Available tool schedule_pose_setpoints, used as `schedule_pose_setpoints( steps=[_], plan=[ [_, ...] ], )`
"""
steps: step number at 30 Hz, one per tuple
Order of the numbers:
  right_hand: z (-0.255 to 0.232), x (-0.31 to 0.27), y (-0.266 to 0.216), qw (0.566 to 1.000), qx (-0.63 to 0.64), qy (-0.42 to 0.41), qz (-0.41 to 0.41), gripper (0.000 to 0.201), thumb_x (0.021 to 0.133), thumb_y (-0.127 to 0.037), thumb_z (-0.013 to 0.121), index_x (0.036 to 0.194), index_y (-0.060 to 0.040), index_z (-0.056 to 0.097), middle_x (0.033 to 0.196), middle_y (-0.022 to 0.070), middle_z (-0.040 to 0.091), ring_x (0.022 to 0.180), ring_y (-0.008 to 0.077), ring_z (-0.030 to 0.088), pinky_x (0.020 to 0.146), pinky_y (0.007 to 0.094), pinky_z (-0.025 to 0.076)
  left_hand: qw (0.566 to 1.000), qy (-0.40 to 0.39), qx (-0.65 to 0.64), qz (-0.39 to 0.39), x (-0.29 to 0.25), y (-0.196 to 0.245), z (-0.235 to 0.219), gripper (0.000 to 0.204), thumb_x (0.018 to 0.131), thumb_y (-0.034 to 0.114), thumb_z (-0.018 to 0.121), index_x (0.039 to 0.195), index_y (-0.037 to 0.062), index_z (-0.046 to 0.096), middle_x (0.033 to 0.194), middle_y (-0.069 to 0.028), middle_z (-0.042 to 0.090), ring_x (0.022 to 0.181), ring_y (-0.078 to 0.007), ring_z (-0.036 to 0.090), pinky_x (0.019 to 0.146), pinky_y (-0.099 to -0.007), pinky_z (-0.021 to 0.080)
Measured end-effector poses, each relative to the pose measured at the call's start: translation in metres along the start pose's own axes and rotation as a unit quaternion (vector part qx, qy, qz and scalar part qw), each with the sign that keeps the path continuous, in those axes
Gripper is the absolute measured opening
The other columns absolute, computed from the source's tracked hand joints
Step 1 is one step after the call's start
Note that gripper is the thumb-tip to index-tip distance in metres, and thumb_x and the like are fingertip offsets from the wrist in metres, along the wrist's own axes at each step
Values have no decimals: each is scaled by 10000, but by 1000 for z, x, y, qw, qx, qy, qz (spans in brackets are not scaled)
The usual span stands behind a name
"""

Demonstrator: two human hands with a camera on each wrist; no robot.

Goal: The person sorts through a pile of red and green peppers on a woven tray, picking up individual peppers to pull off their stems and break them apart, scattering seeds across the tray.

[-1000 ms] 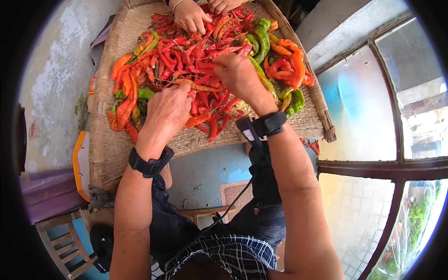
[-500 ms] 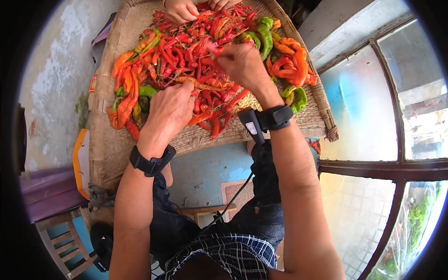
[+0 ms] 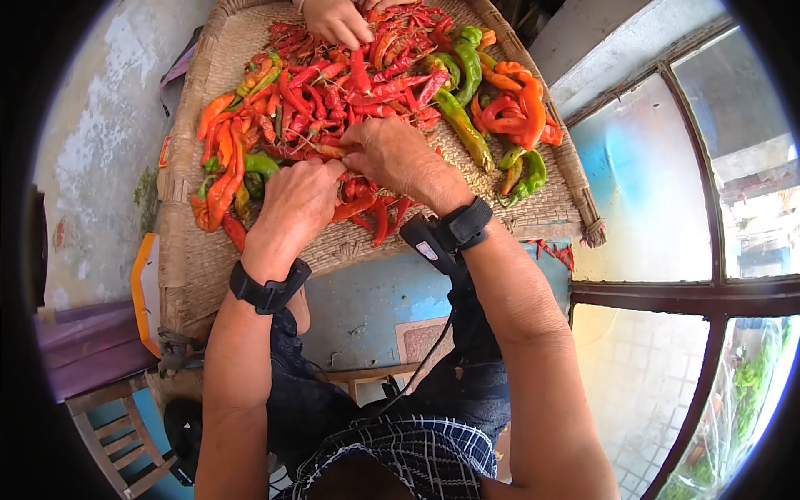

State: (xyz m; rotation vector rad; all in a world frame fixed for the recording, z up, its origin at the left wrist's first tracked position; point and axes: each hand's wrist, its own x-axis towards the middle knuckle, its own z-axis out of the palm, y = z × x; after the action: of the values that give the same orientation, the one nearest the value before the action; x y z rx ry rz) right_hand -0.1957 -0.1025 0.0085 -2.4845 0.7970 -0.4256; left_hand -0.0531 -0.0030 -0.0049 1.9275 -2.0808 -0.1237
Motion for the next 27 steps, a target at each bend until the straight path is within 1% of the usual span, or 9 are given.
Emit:
schedule_pose_setpoints(
  steps=[4, 7, 10, 12, 15, 19, 21, 23, 27],
  plan=[
    [6, 0, 6, 1000, 0, 13, -20, 229, 763, -176, 673, 963, -65, 674, 857, 145, 665, 805, 334, 636, 728, 395, 507, 1000, -16, -4, 9, -3, -2, -1, 192, 799, 44, 533, 967, 50, 626, 775, -182, 624, 740, -341, 622, 636, -445, 490],
    [6, 0, 9, 986, -43, 88, -135, 226, 725, -123, 696, 938, -53, 669, 846, 134, 662, 749, 360, 619, 719, 392, 511, 1000, -3, -24, 13, -3, -2, -4, 209, 799, 40, 540, 989, 52, 625, 777, -183, 625, 753, -342, 621, 642, -447, 488],
    [-5, 8, 13, 972, 8, 150, -182, 191, 749, -96, 692, 930, -40, 663, 795, 101, 656, 641, 273, 599, 657, 344, 508, 999, 4, -36, 11, -4, -3, -8, 200, 801, 38, 545, 987, 51, 617, 778, -187, 625, 765, -349, 619, 648, -453, 485],
    [-22, 9, 14, 953, 283, 110, 16, 151, 806, -117, 666, 905, -4, 653, 755, 62, 636, 618, 145, 560, 617, 280, 487, 999, 8, -36, 8, -3, -4, -8, 188, 803, 37, 546, 979, 50, 611, 778, -189, 624, 768, -354, 618, 650, -456, 484],
    [-41, 11, 15, 896, 397, 180, 92, 212, 861, -98, 623, 1035, 22, 625, 797, 11, 609, 676, 80, 555, 636, 249, 480, 999, -46, -6, -3, -3, -5, -7, 155, 809, 32, 538, 951, 42, 599, 771, -196, 619, 766, -366, 614, 645, -462, 482],
    [-43, 5, 21, 981, 34, 183, 47, 424, 877, -182, 631, 1210, 61, 533, 793, 62, 627, 664, 117, 573, 640, 271, 500, 999, -35, -2, 13, -3, -4, -5, 125, 808, 31, 536, 920, 33, 591, 746, -195, 617, 746, -368, 615, 638, -464, 483],
    [-19, 3, 17, 984, 69, 163, -36, 367, 855, -198, 649, 1164, -9, 590, 908, 102, 665, 795, 193, 628, 748, 315, 509, 999, -31, -1, 17, -3, -3, -3, 127, 807, 31, 536, 921, 33, 591, 737, -193, 617, 740, -367, 617, 637, -464, 483],
    [-4, 2, 10, 972, -76, 148, -165, 327, 788, -199, 677, 1051, -10, 636, 960, 150, 662, 822, 310, 648, 725, 395, 527, 999, -30, 2, 22, -2, -1, -4, 127, 805, 33, 539, 921, 33, 589, 726, -189, 615, 738, -363, 617, 636, -463, 484],
    [12, -1, 6, 975, -182, 80, -102, 251, 763, -187, 676, 967, -42, 658, 878, 128, 668, 783, 339, 633, 722, 400, 523, 999, -31, 0, 26, -3, -3, -2, 126, 806, 36, 540, 923, 34, 586, 722, -188, 612, 744, -360, 615, 636, -461, 482]
  ],
)
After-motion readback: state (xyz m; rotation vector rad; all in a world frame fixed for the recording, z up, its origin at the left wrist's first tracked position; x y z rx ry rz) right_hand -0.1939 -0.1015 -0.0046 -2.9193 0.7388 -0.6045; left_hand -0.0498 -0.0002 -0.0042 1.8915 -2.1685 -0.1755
